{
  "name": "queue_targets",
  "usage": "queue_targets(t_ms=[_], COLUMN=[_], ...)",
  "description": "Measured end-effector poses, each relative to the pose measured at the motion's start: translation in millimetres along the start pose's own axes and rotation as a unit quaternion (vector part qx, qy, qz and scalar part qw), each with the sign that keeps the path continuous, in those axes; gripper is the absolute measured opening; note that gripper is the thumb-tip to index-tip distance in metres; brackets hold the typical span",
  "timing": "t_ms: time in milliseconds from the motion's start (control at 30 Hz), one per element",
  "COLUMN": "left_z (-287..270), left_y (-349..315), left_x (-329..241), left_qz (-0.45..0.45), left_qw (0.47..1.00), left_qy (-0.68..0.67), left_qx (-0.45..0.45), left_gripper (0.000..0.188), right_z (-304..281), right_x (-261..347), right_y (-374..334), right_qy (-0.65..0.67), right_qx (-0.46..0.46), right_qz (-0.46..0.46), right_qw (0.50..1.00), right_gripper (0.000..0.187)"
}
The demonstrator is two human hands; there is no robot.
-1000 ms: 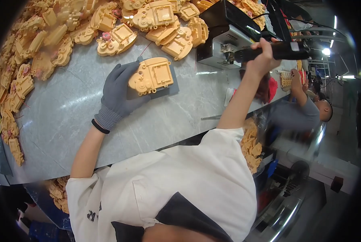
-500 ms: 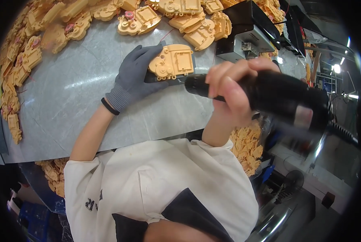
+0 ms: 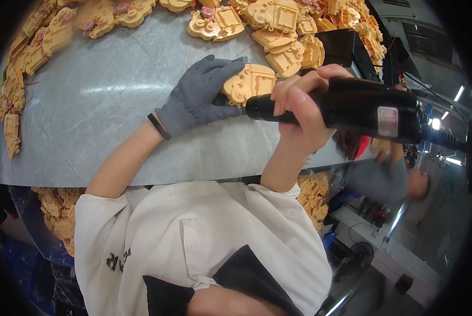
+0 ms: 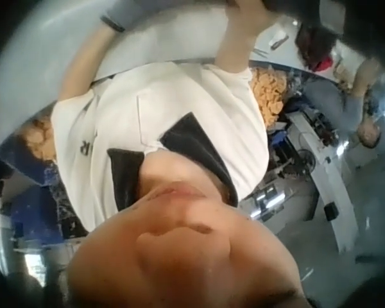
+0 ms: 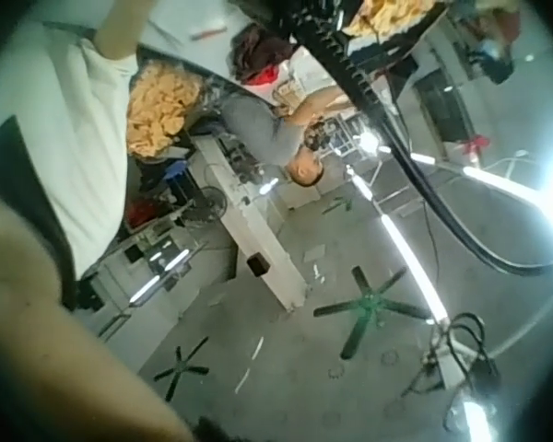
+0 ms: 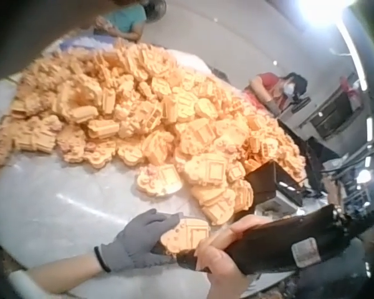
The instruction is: The person fastens internal components inside plastic electronic casings using an electric screwdriver.
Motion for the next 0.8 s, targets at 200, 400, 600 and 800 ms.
queue_targets(t_ms=[200,400,600,800], left_z=[-3,-1,-3,1], left_y=[-1,-2,-2,-2], left_x=[-3,-3,-6,-1], left_qz=[0.018,0.005,0.010,-0.004], left_qw=[1.000,1.000,1.000,1.000], left_qy=[-0.004,0.002,0.015,0.024], left_qx=[-0.025,-0.018,-0.024,-0.014], left_gripper=[0.076,0.076,0.076,0.077], right_z=[-1,0,-1,0], right_x=[-13,-7,-2,-7], right_y=[3,2,-2,-4], right_qy=[0.000,-0.012,-0.030,-0.031], right_qx=[-0.015,-0.029,-0.026,-0.024], right_qz=[0.020,-0.004,-0.032,-0.036], right_qw=[1.000,1.000,0.999,0.999], right_gripper=[0.041,0.040,0.040,0.037])
Point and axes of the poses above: each hand's wrist, its own y-axis towards the middle knuckle, its own z-axis out of the palm, x = y × z, the point moved 10 cm from there along y, towards the middle knuckle, and after that the axes turned 2 degrees about x, right-handed, at the moved point
